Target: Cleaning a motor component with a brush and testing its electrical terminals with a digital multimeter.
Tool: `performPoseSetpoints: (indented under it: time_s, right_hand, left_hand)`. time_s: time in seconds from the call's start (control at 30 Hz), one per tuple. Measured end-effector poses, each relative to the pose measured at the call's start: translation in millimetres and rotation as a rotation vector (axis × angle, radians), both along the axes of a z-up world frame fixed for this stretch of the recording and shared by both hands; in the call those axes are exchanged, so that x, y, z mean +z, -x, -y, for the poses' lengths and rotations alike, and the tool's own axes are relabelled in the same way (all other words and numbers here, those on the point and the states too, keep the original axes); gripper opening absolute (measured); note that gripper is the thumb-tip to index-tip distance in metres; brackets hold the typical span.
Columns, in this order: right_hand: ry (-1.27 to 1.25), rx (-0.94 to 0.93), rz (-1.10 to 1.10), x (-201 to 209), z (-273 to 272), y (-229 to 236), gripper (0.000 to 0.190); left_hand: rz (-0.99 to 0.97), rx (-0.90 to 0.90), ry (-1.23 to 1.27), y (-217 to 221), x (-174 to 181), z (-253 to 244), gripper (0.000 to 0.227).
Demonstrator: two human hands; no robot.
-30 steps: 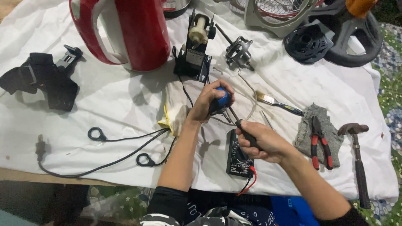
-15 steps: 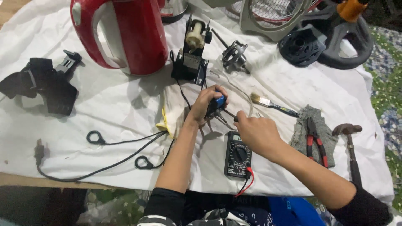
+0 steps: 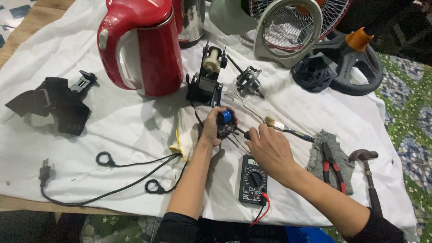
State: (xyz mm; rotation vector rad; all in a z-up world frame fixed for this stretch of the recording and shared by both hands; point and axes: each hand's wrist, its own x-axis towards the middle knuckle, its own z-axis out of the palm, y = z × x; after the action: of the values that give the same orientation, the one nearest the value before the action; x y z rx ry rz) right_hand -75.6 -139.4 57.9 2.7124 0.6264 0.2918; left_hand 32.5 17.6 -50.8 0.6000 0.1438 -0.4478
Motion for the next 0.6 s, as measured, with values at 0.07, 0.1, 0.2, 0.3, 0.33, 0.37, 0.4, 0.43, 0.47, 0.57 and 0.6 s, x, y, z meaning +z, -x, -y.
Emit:
performPoseSetpoints:
  time_s: [0.07, 0.1, 0.2, 0.3, 0.33, 0.37, 0.4, 0.43, 0.47, 0.57, 0.6]
  right_hand:
    - [-0.046, -0.062, -0.128, 6, 0, -2, 0.033]
    - [-0.092, -0.124, -0.252, 9, 0, -4, 0.038]
    - [-0.222, -0.286, -0.457, 33, -4, -7, 0.044]
    - [-0.269, -0.342, -0.591, 47, 0, -15, 0.045]
    - [-0.268, -0.341, -0.593, 52, 0, -14, 0.045]
    - [-0.279, -0.360, -0.574, 57, -1, -12, 0.043]
    - [-0.291, -0.380, -0.553, 63, -1, -11, 0.042]
    - [-0.291, -0.379, -0.553, 63, -2, -8, 0.042]
    - [-0.248, -0.315, -0.430, 62, -1, -4, 0.040]
    - [-0.157, -0.194, -0.193, 53, -1, 4, 0.034]
    - [-0.110, -0.138, -0.082, 49, 0, 7, 0.031]
  left_hand:
    - [0.001, 0.000, 0.015, 2, 5, -3, 0.028]
    - [0.004, 0.001, 0.031, 2, 9, -5, 0.029]
    - [0.039, 0.004, 0.020, 3, 13, -9, 0.030]
    - [0.044, 0.006, 0.033, 1, 12, -9, 0.029]
    - [0.042, 0.008, 0.033, 2, 14, -9, 0.029]
    - [0.048, 0.008, 0.039, 3, 16, -9, 0.028]
    - [0.057, 0.007, 0.045, 4, 18, -8, 0.028]
    - [0.057, 0.008, 0.045, 4, 18, -7, 0.028]
    - [0.080, 0.010, 0.035, 4, 17, -6, 0.028]
    - [0.114, 0.013, 0.021, 4, 19, -5, 0.027]
    - [0.123, 0.012, 0.015, 4, 20, -5, 0.027]
